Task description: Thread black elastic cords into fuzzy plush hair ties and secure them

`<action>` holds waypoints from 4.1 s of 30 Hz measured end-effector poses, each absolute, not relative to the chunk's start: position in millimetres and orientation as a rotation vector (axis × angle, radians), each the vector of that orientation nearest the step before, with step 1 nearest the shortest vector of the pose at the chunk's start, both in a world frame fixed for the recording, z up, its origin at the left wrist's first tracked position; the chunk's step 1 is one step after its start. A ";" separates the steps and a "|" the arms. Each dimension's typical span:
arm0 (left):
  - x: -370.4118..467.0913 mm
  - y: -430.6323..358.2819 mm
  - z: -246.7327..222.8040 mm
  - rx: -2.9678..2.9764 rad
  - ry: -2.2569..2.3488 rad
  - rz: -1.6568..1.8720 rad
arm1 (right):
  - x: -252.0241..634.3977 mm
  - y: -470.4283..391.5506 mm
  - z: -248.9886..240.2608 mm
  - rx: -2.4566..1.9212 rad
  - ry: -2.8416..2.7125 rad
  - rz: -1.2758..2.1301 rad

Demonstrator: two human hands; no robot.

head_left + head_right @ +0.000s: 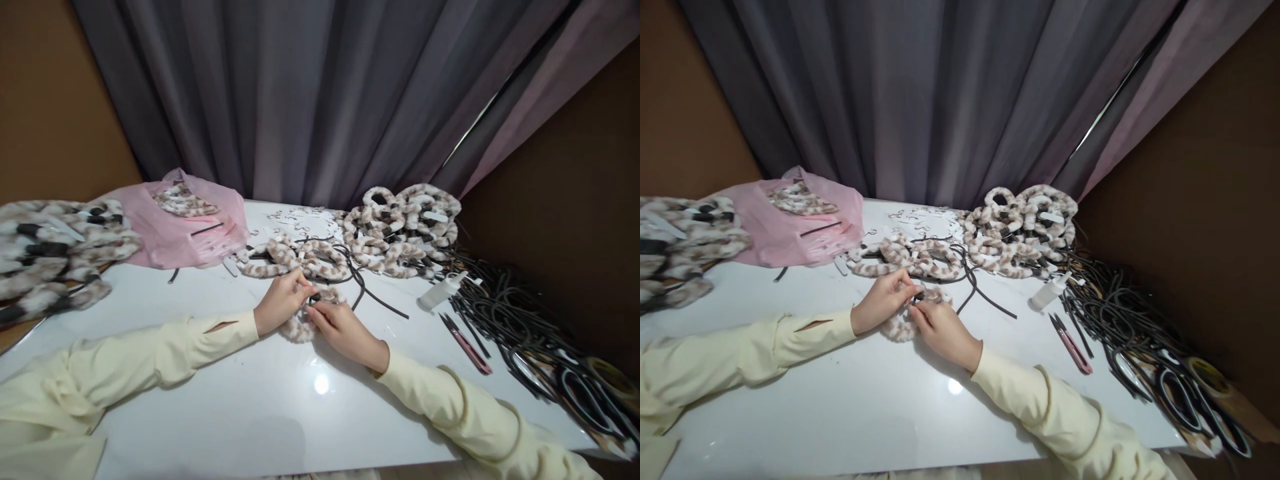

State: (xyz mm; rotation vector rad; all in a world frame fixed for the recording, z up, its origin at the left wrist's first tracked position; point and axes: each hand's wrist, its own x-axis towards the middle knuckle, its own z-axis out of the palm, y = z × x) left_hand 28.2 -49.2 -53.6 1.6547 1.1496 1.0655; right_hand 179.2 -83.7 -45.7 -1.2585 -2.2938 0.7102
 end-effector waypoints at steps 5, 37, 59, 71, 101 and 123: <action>29.9 -51.2 -51.9 1.772 1.116 1.052 | 180.1 -88.2 -39.6 -1.192 -2.313 0.768; 27.4 -48.5 -56.8 1.728 1.048 0.855 | 205.1 -50.1 -47.7 -1.389 -2.376 0.078; 34.6 -46.8 -29.3 0.548 0.683 0.769 | 188.4 -74.2 -57.7 -1.629 -2.361 0.050; 33.7 -47.8 -28.9 0.591 0.679 0.791 | 184.0 -70.4 -56.4 -1.290 -1.904 0.902; 12.3 -46.7 -39.2 2.491 0.639 1.010 | 169.3 -98.7 -35.8 -1.086 -1.363 1.703; 21.1 -53.1 -20.6 2.129 0.896 0.945 | 191.0 -90.2 -31.9 -1.405 -2.445 -0.109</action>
